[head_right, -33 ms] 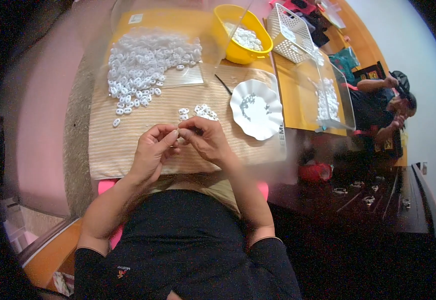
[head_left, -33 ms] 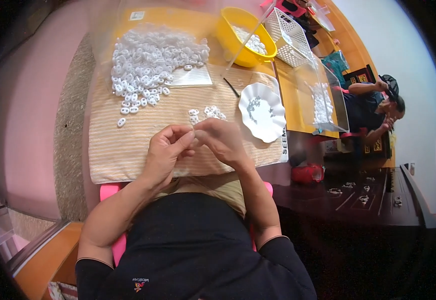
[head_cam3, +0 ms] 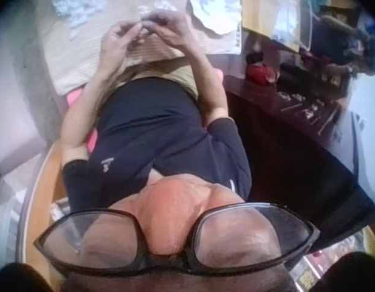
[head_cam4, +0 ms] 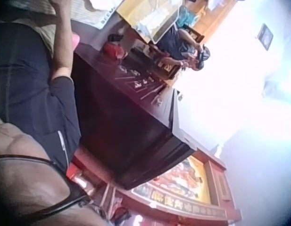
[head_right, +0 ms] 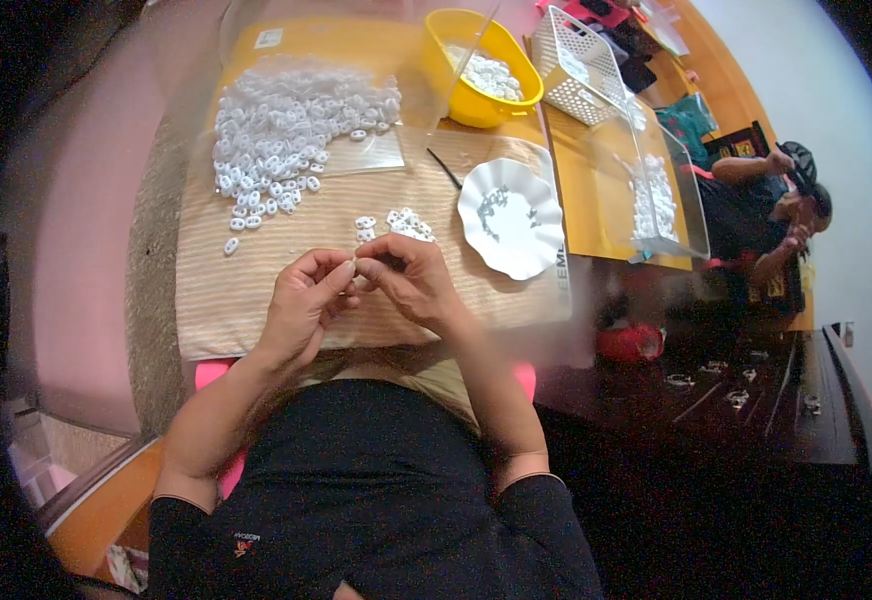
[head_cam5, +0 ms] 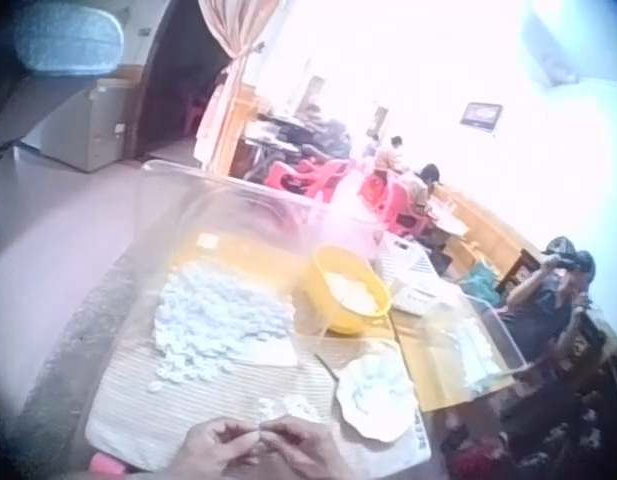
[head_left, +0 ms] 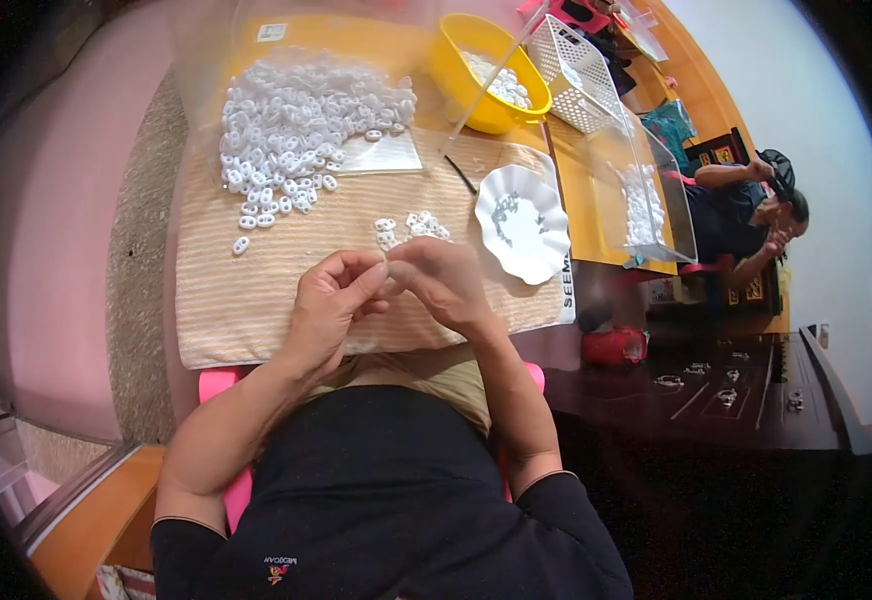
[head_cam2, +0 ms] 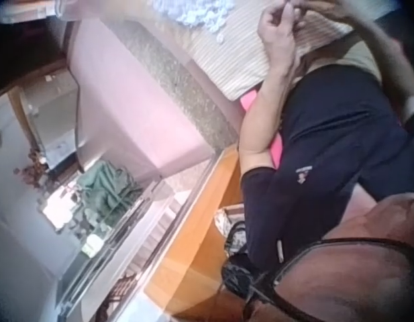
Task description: The person is manually assembling small white plastic components at a desk.
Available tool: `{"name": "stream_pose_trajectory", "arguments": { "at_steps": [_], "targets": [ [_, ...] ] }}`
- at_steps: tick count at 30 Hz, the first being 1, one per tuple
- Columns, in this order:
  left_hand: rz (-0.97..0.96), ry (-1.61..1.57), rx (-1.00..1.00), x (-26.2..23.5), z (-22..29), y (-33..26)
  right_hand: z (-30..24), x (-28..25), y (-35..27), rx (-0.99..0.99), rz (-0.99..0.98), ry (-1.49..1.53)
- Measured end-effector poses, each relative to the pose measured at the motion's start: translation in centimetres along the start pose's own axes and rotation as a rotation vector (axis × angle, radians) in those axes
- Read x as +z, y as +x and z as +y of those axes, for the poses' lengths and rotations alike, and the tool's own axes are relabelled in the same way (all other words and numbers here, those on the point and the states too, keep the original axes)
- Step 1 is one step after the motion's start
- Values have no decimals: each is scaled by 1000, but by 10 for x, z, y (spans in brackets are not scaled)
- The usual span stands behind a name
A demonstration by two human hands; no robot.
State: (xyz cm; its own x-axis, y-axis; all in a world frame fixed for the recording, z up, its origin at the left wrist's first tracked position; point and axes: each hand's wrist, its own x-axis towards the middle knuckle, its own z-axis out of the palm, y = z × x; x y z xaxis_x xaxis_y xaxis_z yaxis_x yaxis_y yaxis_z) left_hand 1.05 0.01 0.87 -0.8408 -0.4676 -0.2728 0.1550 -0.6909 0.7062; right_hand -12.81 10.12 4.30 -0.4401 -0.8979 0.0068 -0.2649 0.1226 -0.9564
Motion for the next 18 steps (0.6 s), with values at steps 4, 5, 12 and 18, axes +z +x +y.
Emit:
{"name": "stream_pose_trajectory", "arguments": {
  "at_steps": [4, 5, 12, 18],
  "targets": [
    [-36, -13, -10, 4, 0, 0, 16, -3, -5, 20, -23, 201],
    [-38, -14, -12, 4, 1, 0, 17, -3, -5, -2, -28, 214],
    [-65, 12, -33, 2, -2, 1, 18, -6, -6, 10, -59, 239],
    [-108, 37, -52, 5, 0, -3, 17, -4, -8, 47, -31, 273]
  ]
}}
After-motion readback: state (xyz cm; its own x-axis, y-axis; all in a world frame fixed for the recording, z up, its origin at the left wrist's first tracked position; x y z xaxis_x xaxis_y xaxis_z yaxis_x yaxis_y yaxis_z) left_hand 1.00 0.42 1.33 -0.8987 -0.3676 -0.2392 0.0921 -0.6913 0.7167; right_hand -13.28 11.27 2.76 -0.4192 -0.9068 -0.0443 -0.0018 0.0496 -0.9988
